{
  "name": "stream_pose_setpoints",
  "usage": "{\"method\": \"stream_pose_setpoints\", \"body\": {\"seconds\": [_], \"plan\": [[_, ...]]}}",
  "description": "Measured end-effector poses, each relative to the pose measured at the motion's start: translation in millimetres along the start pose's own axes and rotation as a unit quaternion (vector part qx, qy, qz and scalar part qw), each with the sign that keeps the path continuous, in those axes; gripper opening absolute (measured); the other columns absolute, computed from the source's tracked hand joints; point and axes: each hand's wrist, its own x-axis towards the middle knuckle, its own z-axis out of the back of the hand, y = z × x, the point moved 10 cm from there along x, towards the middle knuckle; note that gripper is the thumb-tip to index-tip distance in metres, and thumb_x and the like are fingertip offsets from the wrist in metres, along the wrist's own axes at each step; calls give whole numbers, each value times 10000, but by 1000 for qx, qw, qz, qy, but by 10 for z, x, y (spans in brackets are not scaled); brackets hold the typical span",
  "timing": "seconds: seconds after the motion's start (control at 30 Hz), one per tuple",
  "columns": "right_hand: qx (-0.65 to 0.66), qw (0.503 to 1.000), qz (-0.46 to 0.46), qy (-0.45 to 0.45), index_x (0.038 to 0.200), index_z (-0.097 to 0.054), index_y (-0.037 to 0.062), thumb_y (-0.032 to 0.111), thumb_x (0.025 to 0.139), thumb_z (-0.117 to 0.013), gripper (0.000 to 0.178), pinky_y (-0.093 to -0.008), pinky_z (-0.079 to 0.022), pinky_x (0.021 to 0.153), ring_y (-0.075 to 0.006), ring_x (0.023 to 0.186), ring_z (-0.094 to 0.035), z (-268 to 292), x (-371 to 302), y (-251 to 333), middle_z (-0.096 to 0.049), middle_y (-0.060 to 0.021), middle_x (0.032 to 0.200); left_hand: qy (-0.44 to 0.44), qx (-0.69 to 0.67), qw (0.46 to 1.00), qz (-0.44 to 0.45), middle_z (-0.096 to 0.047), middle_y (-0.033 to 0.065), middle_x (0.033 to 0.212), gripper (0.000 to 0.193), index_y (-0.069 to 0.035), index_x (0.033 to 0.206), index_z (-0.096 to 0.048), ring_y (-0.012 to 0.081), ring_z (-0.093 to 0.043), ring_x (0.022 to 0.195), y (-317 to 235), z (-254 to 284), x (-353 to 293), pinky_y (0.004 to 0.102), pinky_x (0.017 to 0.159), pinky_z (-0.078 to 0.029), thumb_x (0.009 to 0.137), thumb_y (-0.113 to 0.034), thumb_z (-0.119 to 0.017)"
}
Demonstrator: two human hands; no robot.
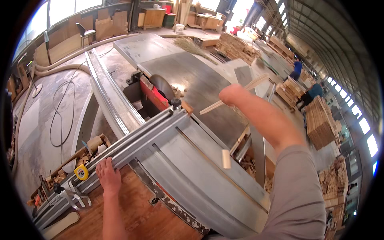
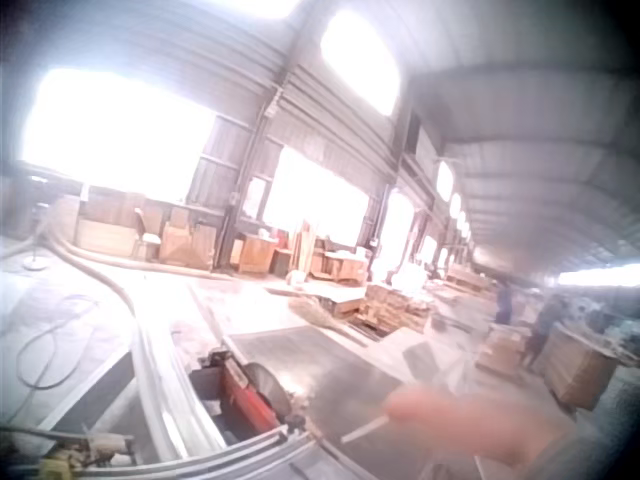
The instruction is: The person uses a sliding table saw to cut wood pieces, holds a finished piece to a template, and then hands the piece to a forklift driver.
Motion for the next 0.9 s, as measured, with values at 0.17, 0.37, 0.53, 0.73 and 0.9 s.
{"method": "stream_pose_setpoints", "body": {"seconds": [0.17,0.37,0.53,0.73,0.9], "plan": [[220,974,50,7,962,-712,76,160,810,-643,187,-449,-560,715,-332,855,-699,-690,-341,385,-717,-131,907,20,10,1000,12,-567,143,1278,561,-73,1290,-556,363,-485,1253,51,-36,-8,467,1100,-347,764,-56,-751],[565,810,157,-5,1075,-590,13,324,959,-627,334,-496,-506,786,-384,879,-642,-2079,-1317,2125,-656,-209,914,-5,42,999,-19,-589,154,1251,555,-53,1291,-565,366,-507,1225,-37,-99,-3,472,1084,-369,764,-55,-739],[720,677,120,-96,1091,-545,-27,376,996,-562,414,-482,-500,817,-395,907,-629,-2115,-2014,3147,-637,-240,967,11,70,996,-51,-583,202,1279,606,-42,1344,-542,403,-514,1225,82,-102,29,499,1082,-376,763,-41,-714],[856,516,-39,19,1114,-503,-4,388,1023,-545,405,-353,-523,722,-175,767,-617,-2561,-2711,3385,-610,-117,851,-49,13,993,-106,-485,246,1401,636,-48,1429,-487,437,-457,1281,-134,-137,-217,539,1106,-341,835,-120,-704],[979,115,-130,-109,1038,-506,20,306,1040,-511,286,-333,-511,695,-140,740,-563,-2625,-2804,3401,-595,-59,881,429,-427,786,-126,-557,218,1322,853,41,1486,-351,287,-596,1149,-1818,-598,-2453,385,952,-505,794,-100,-828]]}}
